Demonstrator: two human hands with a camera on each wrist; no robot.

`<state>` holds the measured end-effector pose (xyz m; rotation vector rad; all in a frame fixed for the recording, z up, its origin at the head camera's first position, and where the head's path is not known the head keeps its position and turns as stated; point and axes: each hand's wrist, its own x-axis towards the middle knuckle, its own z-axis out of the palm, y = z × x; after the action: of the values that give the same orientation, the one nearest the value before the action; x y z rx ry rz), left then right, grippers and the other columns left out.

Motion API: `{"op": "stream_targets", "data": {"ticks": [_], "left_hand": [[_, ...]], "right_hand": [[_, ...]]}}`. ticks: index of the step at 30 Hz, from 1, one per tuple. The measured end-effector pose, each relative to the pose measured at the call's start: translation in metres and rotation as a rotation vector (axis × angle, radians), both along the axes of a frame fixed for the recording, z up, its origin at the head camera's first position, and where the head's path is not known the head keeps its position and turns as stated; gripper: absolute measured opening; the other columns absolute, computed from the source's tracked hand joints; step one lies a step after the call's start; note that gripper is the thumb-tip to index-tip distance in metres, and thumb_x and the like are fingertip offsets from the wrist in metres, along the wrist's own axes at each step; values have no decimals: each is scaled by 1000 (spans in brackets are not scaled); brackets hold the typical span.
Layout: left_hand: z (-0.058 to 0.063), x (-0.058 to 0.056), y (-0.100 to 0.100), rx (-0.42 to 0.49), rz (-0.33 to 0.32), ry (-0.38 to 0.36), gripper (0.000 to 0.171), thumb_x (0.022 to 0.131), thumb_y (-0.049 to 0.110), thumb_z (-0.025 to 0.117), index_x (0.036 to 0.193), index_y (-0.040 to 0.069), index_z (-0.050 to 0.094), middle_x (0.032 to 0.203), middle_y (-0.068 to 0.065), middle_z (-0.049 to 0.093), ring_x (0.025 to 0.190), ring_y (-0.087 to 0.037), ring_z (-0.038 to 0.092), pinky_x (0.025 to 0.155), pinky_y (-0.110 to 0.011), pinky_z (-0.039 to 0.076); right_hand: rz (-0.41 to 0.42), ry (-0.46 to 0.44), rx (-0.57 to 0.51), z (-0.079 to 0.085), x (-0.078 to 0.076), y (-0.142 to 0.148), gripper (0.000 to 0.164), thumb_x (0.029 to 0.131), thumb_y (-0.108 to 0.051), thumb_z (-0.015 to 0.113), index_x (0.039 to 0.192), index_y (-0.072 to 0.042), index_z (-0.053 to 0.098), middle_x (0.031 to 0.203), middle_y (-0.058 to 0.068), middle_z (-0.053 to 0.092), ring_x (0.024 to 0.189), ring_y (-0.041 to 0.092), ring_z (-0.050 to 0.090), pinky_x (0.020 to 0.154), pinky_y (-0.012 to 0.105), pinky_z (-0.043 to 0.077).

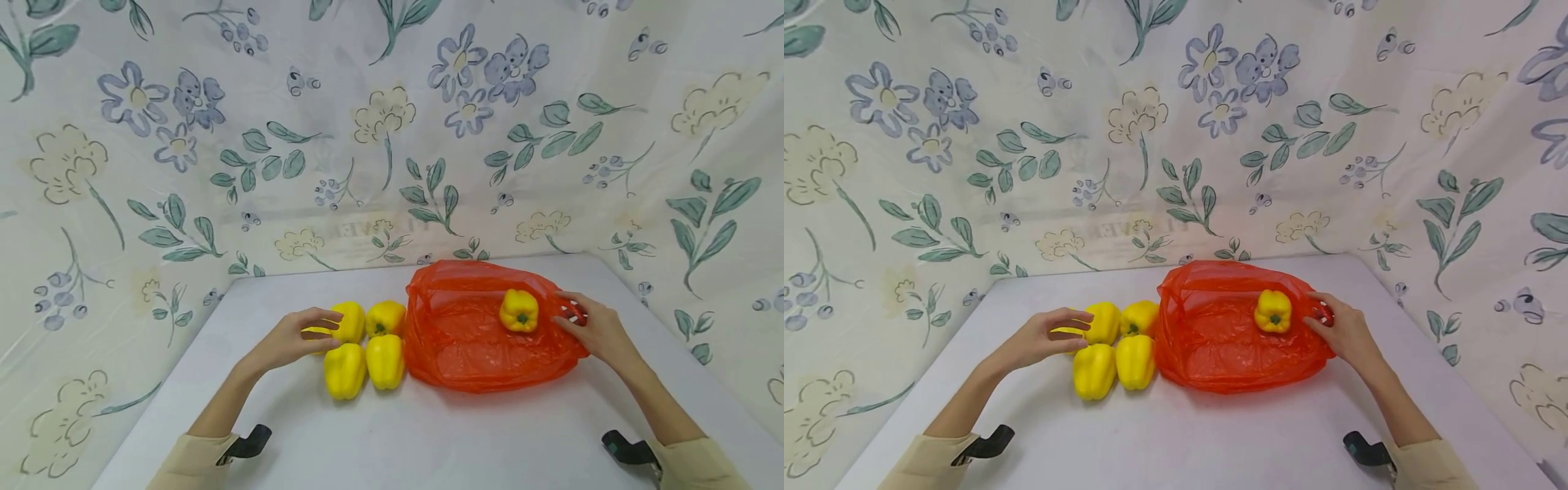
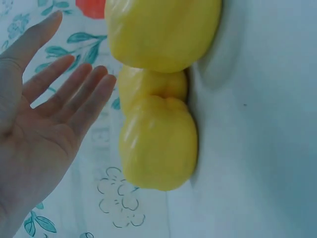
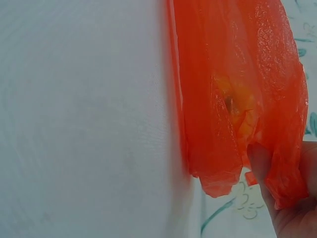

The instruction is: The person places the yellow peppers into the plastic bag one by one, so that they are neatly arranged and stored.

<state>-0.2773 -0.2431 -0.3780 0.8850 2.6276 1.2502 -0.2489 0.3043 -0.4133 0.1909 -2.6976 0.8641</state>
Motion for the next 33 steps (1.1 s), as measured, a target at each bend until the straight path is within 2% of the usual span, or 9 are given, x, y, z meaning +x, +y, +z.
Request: {"op": "stream_targets", "data": {"ticks": [6, 10, 16, 20, 25, 29, 33], "left_hand": [[-16, 15, -4, -17, -14, 10, 56, 84, 28, 78, 132, 5, 58, 130, -15, 61, 119, -36, 60, 97, -45, 53], [-24, 21, -7, -49, -3, 14, 60, 83, 31, 79, 134, 9, 57, 134, -10, 60, 121, -31, 59, 97, -42, 54], [-34, 22, -9, -63, -35, 24, 59, 82, 32, 79, 135, 14, 57, 137, -7, 59, 122, -29, 58, 96, -38, 55], [-37, 23, -9, -76, -35, 27, 63, 81, 33, 80, 136, 17, 55, 139, -5, 58, 122, -29, 57, 95, -38, 55], [-37, 25, -9, -99, -48, 0, 73, 78, 34, 83, 141, 16, 51, 144, -7, 54, 123, -31, 55, 97, -47, 53], [-37, 27, -9, -113, -55, -32, 80, 77, 33, 83, 145, 15, 45, 147, -9, 50, 124, -33, 52, 97, -52, 52], [-38, 29, -8, -133, -55, -50, 86, 77, 34, 83, 148, 16, 39, 149, -9, 47, 126, -33, 51, 97, -50, 52]], "right_hand": [[-1, 6, -1, 0, 2, 1, 52, 91, -16, 69, 138, -5, 50, 112, 27, 63, 84, 27, 60, 59, 24, 57], [-1, -4, -1, 0, 2, 0, 52, 91, -17, 68, 139, -5, 50, 111, 26, 63, 83, 26, 59, 57, 19, 54], [4, -3, -3, 0, 2, 1, 52, 91, -15, 69, 139, -6, 49, 109, 25, 64, 82, 25, 60, 57, 18, 53], [10, -8, -14, -1, 1, 1, 53, 92, -16, 68, 140, -6, 48, 112, 26, 64, 84, 27, 62, 58, 22, 57], [12, -12, -21, -1, 2, 1, 53, 92, -16, 68, 140, -5, 48, 120, 28, 61, 88, 32, 64, 61, 30, 60], [15, -11, -24, 0, 2, 1, 53, 93, -17, 67, 140, -5, 48, 120, 29, 61, 88, 32, 64, 61, 29, 60], [18, -10, -27, 0, 2, 1, 53, 93, -16, 67, 140, -4, 48, 119, 29, 61, 88, 32, 65, 60, 29, 60]]}}
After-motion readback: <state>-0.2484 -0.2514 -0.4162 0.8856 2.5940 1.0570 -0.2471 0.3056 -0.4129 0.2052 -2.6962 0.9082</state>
